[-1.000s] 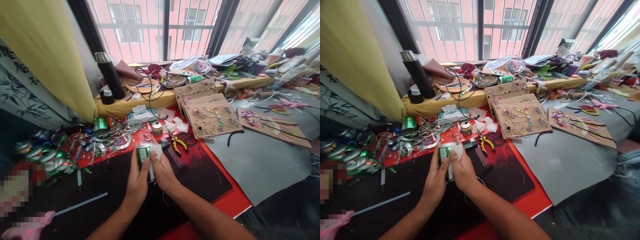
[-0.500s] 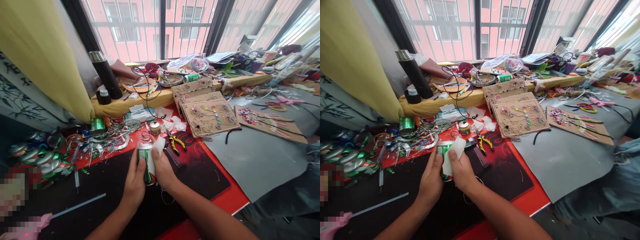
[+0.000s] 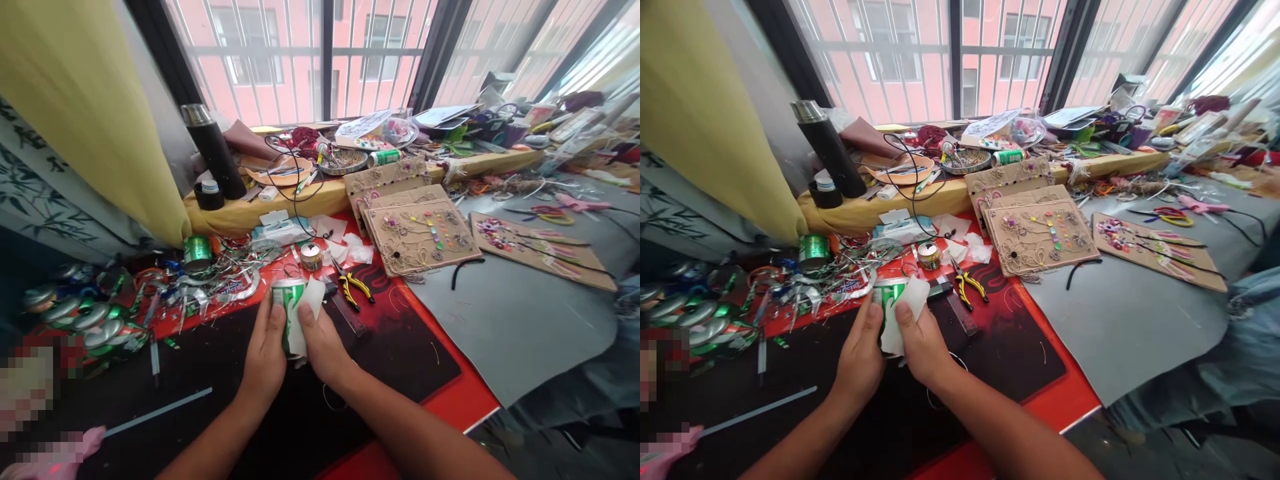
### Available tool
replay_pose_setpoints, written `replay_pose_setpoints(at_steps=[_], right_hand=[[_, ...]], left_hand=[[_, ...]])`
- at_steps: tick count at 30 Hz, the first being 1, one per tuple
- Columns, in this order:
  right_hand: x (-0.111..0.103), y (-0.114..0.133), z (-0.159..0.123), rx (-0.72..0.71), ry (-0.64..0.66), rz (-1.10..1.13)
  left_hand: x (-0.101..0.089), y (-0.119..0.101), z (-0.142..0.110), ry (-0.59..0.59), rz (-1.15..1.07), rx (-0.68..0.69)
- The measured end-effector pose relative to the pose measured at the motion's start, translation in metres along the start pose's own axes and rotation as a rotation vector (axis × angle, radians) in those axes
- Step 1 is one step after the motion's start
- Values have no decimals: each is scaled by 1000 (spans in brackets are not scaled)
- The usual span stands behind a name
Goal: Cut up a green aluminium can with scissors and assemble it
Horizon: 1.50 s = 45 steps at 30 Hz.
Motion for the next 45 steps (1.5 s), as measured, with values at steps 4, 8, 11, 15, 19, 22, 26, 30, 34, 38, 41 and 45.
replay_pose_setpoints(at_steps=[4,8,11,15,19,22,26,30,34,38,41,45], right_hand=[[0,-4,0,64,13,28],[-8,-1,3,94,-48,94],[-5,2,2,43,-25,72],[0,3,0,12,14,56],[-7,0,2,90,-30,144],[-8,1,3,79,-48,172],[1,0,2,60,12,183],[-4,0,1,105,-13,183],[-9,1,2,116,-57,191],[2,-2,1,92,3,182],[6,-2,0,75,33,183],[-4,0,-1,120,-34,170]], left_hand=[[0,3,-3,21,49,10],[7,3,-15,115,118,33],[7,-6,-4,70,81,48],[8,-11,4,64,51,69],[7,1,-13,113,97,46],[6,1,-9,98,91,54],[5,4,9,50,-28,22],[3,18,-5,71,-44,-6],[7,18,-14,127,-41,-33],[4,1,9,59,-40,4],[2,0,15,41,-53,35],[7,15,-4,133,-68,5]])
Point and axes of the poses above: each hand's wrist, its own z-axis towards the middle knuckle, its own x-axis out of the palm, y = z × x, the point moved 8 cm from there along z, towards the middle knuckle, and after that the axes turned 2 degrees about y, right-handed, at the moved point
